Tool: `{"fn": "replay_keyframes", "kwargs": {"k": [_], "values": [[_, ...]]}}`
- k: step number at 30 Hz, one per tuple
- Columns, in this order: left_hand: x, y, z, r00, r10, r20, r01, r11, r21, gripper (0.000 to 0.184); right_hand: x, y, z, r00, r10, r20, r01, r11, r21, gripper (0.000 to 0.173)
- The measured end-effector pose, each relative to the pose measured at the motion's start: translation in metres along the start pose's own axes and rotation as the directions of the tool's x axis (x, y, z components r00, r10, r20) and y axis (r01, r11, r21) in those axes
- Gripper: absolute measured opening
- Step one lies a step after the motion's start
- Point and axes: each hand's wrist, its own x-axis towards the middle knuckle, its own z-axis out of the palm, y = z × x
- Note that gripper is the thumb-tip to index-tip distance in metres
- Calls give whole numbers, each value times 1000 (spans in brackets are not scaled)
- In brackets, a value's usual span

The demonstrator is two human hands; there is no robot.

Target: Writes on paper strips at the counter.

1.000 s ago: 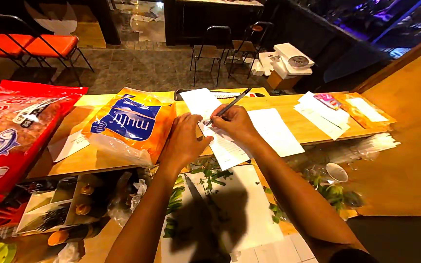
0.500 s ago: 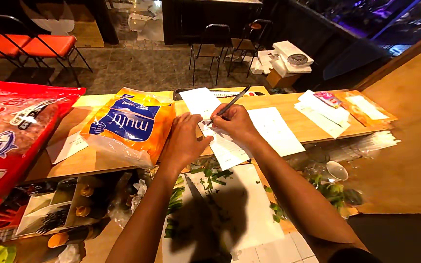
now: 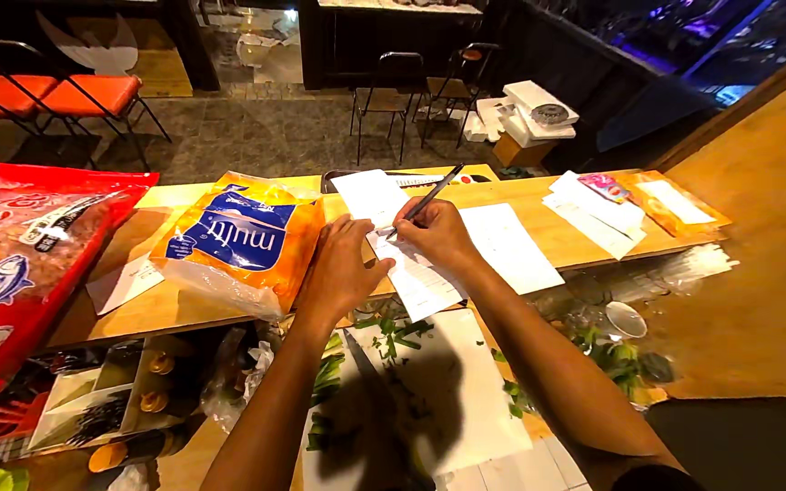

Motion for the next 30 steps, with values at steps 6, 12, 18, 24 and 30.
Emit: {"fn": "replay_keyframes", "kwargs": {"k": [6,12,18,24,30], "values": [[0,0,-1,1000,-8,6,8,1000,8,54,0,1,0,1000,1,-15,0,999,34,6],[1,0,-1,1000,-2,7,2,1000,9,53,1,0,0,1000,20,-16,-20,1000,11,6],[1,0,-1,1000,1,5,-1,1000,-3,54,1,1,-1,999,26,-33,-25,1000,7,6],[1,0,0,1000,-23,13,23,1000,-11,55,-5,6,-15,988,10,-151,-4,999,40,8],[1,0,0,999,-27,28,27,1000,-10,56,-7,15,-40,995,7,-97,-4,999,33,6]]}}
